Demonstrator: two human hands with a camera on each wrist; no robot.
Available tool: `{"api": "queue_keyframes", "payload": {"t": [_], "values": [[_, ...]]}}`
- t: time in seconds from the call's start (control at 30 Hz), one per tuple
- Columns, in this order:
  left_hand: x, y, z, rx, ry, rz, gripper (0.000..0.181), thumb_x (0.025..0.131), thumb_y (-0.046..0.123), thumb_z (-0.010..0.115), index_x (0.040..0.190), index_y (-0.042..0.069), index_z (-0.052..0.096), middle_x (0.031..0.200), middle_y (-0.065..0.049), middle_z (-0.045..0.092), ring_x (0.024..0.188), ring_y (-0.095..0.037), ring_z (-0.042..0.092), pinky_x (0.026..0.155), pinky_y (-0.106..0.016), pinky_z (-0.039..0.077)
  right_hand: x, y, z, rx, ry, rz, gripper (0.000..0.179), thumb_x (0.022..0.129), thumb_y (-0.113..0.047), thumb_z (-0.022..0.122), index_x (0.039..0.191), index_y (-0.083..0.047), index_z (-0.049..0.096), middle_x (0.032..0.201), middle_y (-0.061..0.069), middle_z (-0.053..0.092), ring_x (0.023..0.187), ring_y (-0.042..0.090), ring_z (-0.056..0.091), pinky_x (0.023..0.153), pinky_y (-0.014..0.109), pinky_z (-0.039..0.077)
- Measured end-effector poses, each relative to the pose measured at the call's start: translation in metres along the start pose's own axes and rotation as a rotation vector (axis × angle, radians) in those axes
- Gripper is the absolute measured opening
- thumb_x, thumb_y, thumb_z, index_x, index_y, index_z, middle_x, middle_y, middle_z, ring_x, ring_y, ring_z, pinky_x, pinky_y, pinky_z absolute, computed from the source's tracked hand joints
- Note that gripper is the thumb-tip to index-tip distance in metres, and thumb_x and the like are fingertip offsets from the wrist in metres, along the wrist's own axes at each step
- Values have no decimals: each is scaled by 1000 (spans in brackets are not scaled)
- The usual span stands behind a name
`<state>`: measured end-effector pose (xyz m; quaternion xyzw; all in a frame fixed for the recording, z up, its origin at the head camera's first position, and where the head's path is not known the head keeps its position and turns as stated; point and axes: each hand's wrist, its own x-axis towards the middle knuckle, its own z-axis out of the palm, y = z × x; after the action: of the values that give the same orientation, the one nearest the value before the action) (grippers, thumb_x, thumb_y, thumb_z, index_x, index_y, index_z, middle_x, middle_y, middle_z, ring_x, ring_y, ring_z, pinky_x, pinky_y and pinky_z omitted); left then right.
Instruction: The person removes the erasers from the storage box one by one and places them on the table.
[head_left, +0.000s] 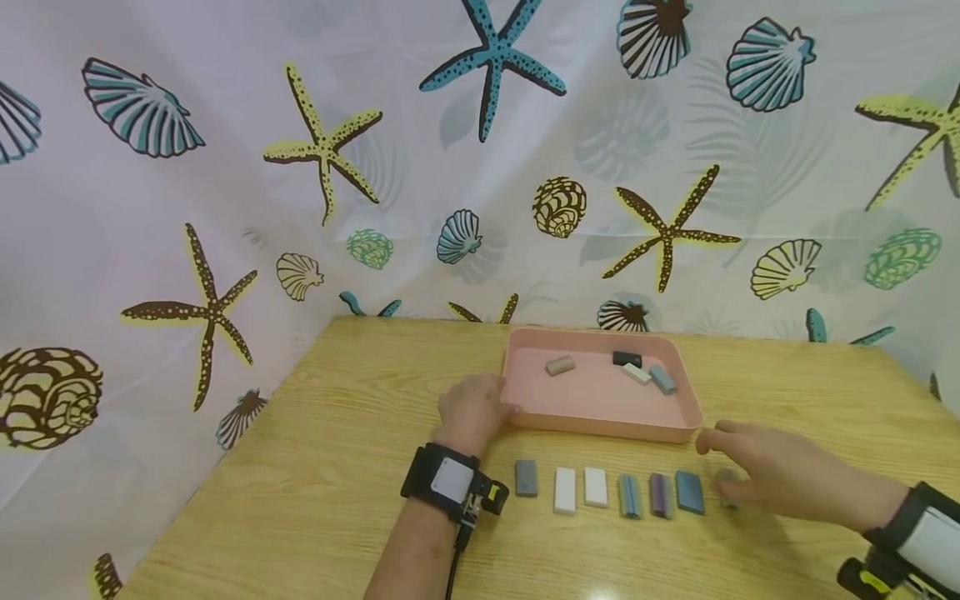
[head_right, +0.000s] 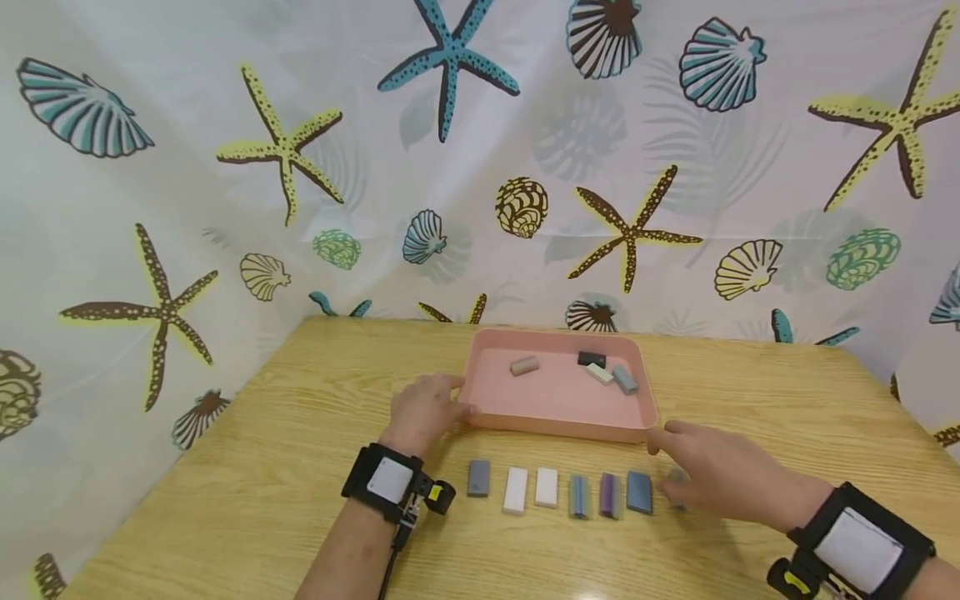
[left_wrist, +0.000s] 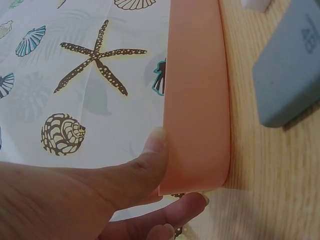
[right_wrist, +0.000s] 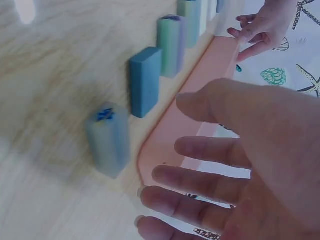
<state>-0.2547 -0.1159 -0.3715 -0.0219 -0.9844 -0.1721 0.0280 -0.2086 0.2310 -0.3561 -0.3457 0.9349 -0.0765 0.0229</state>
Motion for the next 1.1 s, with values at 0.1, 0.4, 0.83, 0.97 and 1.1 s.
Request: {"api": "queue_keyframes", "payload": {"t": [0.1, 0.4, 0.83, 0.97, 1.1], "values": [[0, 1, 1, -3, 1, -1, 35, 78, 38, 71, 105, 16, 65, 80, 1, 60, 64, -15, 50, 51, -31, 38, 7, -3, -6, -20, 45, -7, 27, 78, -22, 70, 101, -17, 57, 92, -3, 56, 66, 2, 48, 52, 25, 42], [-1, 0, 1, 13, 0, 1, 35, 77, 38, 71, 104, 16, 66, 82, 1, 62, 65, -14, 51, 51, -32, 40, 39, 7, -5, -91, 249, -90, 22, 76, -12, 71, 93, -16, 56, 88, -1, 57, 71, 10, 55, 55, 25, 45], [0, 2, -2, 10, -19, -10, 39, 77, 40, 71, 108, 17, 64, 89, 0, 63, 68, -14, 51, 56, -34, 42, 84, 29, 2, -160, 234, -45, 27, 74, -3, 66, 98, -6, 55, 91, 8, 55, 57, 6, 42, 46, 23, 37], [1, 1, -2, 21, -24, -16, 40, 77, 40, 71, 110, 18, 64, 90, 0, 64, 69, -14, 51, 56, -33, 42, 93, 41, 6, -147, 188, 15, 29, 72, -2, 65, 99, -4, 54, 93, 11, 57, 62, 11, 46, 47, 26, 37], [1, 1, -2, 27, -27, -21, 39, 77, 40, 70, 109, 18, 64, 86, 1, 62, 68, -14, 51, 54, -32, 41, 100, 49, 9, -140, 143, 65, 33, 70, 1, 65, 101, -1, 53, 101, 15, 58, 66, 16, 48, 50, 28, 38]]}}
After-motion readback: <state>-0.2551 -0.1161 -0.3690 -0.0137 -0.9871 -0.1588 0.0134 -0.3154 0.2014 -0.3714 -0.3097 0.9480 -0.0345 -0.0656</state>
